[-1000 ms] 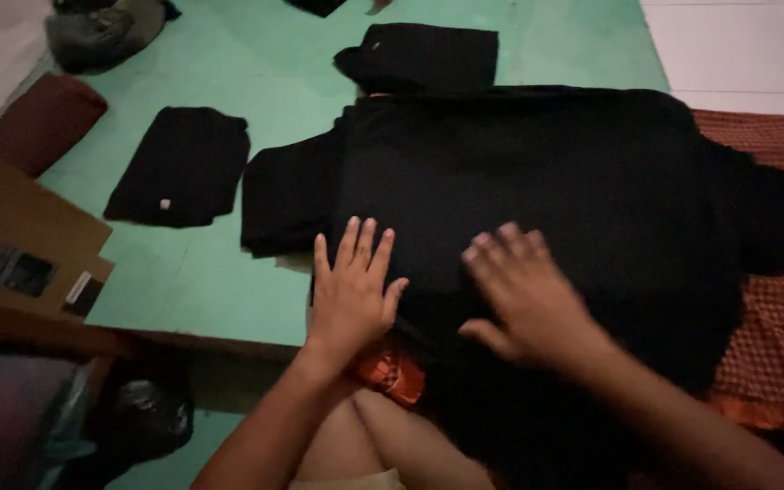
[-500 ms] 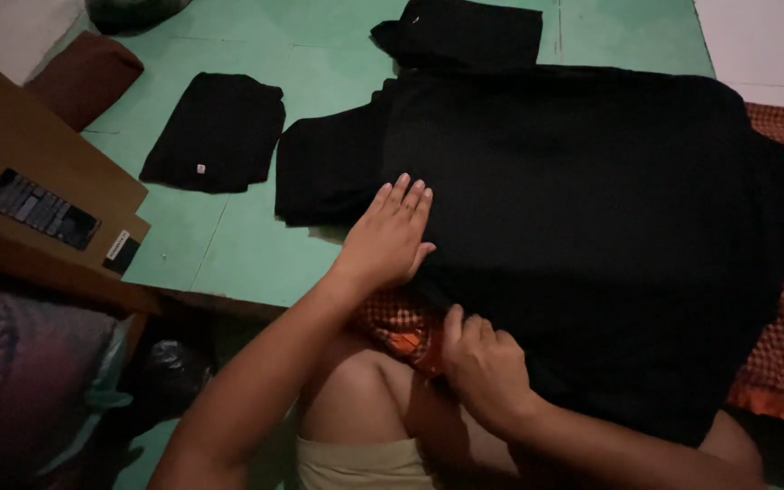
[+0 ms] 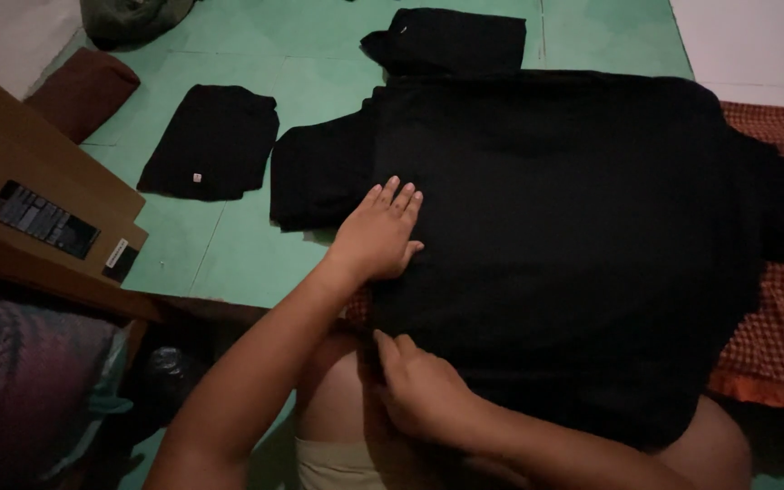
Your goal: The person folds a black t-shirt on a checkered mat placed on the floor. They smooth the fabric, fold the sleeves inward, and fold the shirt in half before placing it on a stack of other folded shirts.
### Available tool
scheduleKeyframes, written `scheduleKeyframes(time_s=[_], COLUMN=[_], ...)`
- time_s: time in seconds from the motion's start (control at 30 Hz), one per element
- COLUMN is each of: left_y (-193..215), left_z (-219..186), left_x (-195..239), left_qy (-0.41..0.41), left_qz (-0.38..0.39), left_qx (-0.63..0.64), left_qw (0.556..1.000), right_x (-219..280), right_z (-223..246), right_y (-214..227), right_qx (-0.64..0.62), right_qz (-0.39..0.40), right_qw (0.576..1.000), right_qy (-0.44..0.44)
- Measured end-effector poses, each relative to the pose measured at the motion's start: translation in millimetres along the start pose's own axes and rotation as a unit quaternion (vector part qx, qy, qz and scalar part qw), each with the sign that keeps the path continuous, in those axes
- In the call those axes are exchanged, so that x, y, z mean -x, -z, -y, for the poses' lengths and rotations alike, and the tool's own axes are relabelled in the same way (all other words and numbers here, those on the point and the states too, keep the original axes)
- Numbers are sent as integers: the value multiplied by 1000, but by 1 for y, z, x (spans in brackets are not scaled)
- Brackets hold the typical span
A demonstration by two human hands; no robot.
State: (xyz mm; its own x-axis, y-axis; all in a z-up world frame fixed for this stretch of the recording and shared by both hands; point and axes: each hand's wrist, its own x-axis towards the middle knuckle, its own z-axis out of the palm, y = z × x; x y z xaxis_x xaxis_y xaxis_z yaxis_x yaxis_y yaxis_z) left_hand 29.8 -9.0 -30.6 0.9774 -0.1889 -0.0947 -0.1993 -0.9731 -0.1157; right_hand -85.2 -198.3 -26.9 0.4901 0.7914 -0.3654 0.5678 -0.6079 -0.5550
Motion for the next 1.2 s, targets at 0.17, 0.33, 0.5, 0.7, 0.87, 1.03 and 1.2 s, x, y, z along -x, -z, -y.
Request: scheduleKeyframes(time_s=[0.17,0.33,0.5,0.7,0.87,1.03,1.2], left_y=[11,15,13,25,19,15,11], left_z=[-7,-12,-6,0,7,6,7], left_x=[-9,-39,-57,-61,-67,-63,-65], left_qy=[7,52,159,153,147,142,131], left_qz=[-146,-244,-66,-45,-67,-93,-126], left_qx=[-22,19,54,61,40,27,2], left_qw=[989,968,983,985,986,985,983], right_x=[7,-4,-15,2,-19,0,18], right_z=[-22,-45,-61,-27,-21,-1,-14], right_y=[-38,-72,-106,-79,-105,-58,-64], right_qx=[289,467,146,113,122,113,81], right_qz=[-319,-358,-127,-200,-132,90,42], right_qw=[879,793,943,922,943,970,969], right_qy=[205,161,269,311,280,195,230])
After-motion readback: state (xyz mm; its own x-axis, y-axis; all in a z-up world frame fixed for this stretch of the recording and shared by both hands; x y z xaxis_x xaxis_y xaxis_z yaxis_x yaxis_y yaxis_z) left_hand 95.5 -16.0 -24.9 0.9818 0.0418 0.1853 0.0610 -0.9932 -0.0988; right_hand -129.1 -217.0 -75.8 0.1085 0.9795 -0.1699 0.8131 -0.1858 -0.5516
